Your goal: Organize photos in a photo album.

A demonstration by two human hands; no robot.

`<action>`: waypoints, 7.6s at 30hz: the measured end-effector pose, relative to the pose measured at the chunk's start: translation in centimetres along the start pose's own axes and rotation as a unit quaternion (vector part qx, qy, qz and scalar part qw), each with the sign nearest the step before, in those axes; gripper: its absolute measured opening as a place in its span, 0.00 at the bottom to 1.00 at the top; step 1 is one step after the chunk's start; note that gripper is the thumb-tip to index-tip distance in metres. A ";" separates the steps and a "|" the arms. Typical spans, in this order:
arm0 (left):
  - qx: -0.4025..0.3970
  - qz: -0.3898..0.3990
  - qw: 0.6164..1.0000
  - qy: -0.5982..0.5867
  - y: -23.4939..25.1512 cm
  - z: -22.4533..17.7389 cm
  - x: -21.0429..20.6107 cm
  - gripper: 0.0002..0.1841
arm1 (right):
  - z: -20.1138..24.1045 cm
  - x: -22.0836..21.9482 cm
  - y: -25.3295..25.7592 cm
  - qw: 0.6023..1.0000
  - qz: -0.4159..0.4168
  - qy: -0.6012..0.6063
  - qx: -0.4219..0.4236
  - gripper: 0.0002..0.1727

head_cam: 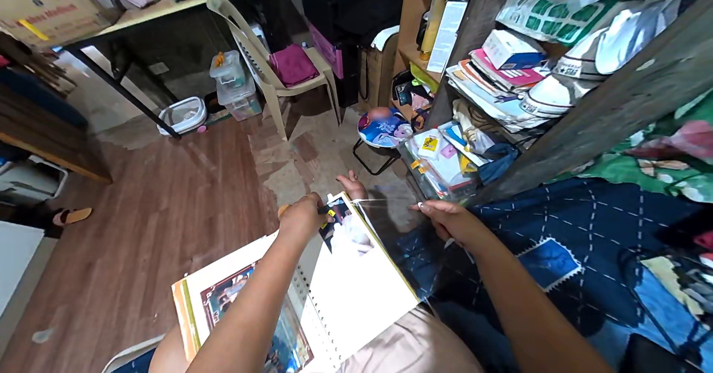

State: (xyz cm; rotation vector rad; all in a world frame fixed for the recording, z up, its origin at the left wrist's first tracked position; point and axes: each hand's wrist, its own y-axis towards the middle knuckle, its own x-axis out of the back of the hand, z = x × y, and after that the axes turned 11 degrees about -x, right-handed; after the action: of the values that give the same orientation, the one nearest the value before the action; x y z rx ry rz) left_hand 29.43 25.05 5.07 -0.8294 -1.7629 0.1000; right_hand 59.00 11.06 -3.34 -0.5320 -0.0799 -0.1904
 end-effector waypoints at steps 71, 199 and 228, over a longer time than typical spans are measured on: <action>-0.012 -0.114 0.941 -0.319 -15.0 0.8 -5.5 0.35 | 0.4 -1.9 -3.8 1.000 -0.028 0.006 0.008 0.18; 0.028 -0.095 0.981 -0.165 -10.1 1.0 -6.9 0.17 | -1.2 -0.9 -2.0 0.999 -0.031 0.000 0.006 0.17; 0.046 -0.099 0.988 -0.111 -9.7 0.4 -7.4 0.20 | -1.2 -0.8 -2.1 0.999 -0.026 0.016 0.010 0.17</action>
State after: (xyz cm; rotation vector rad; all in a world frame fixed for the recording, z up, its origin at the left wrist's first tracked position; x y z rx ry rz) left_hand 25.36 13.67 3.36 -0.5909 -2.0246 0.1451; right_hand 57.87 8.81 -3.48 -0.5070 -0.0655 -0.2492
